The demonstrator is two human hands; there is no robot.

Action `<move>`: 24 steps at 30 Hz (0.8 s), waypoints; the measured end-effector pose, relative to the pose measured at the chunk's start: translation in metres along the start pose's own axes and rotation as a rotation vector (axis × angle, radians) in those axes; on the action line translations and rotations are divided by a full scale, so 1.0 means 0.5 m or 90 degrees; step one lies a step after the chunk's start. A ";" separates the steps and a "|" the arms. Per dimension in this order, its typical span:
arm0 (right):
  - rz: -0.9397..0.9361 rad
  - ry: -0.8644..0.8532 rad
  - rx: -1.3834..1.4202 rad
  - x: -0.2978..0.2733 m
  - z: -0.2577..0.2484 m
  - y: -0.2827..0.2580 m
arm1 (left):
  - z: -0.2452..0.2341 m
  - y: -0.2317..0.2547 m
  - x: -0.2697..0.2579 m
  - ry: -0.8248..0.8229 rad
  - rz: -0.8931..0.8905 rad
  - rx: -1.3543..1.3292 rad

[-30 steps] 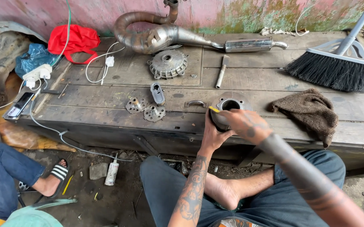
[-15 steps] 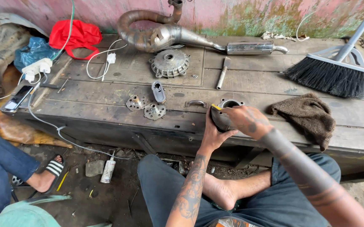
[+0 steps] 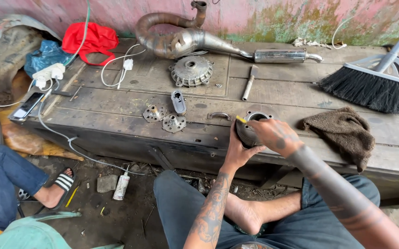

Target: The person uses a yellow-handled brush to scrub the inside and outside surfaces of a cylindrical metal part. They rotate the part to access different areas and continue scrubbing until the end of the clip.

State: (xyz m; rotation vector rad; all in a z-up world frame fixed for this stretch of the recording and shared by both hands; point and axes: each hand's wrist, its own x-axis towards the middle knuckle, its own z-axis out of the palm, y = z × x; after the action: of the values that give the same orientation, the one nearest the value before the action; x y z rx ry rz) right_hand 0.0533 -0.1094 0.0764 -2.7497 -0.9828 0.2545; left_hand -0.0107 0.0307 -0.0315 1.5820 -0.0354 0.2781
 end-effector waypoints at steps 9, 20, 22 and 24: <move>0.043 -0.026 0.016 -0.054 -0.019 -0.039 | 0.002 -0.035 0.007 0.012 0.009 0.028; 0.049 0.017 0.080 0.013 -0.016 -0.047 | -0.005 -0.028 0.003 0.001 -0.004 0.028; 0.079 -0.025 0.083 -0.031 -0.042 -0.085 | -0.003 -0.043 0.011 -0.001 -0.006 0.023; 0.099 -0.030 0.057 -0.054 -0.042 -0.088 | 0.008 -0.031 0.014 0.012 -0.062 0.034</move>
State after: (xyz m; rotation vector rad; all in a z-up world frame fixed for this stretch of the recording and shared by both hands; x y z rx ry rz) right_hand 0.0111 -0.0964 0.1104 -2.7521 -0.7506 0.3798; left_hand -0.0003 0.0283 -0.0454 1.6284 0.0631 0.2190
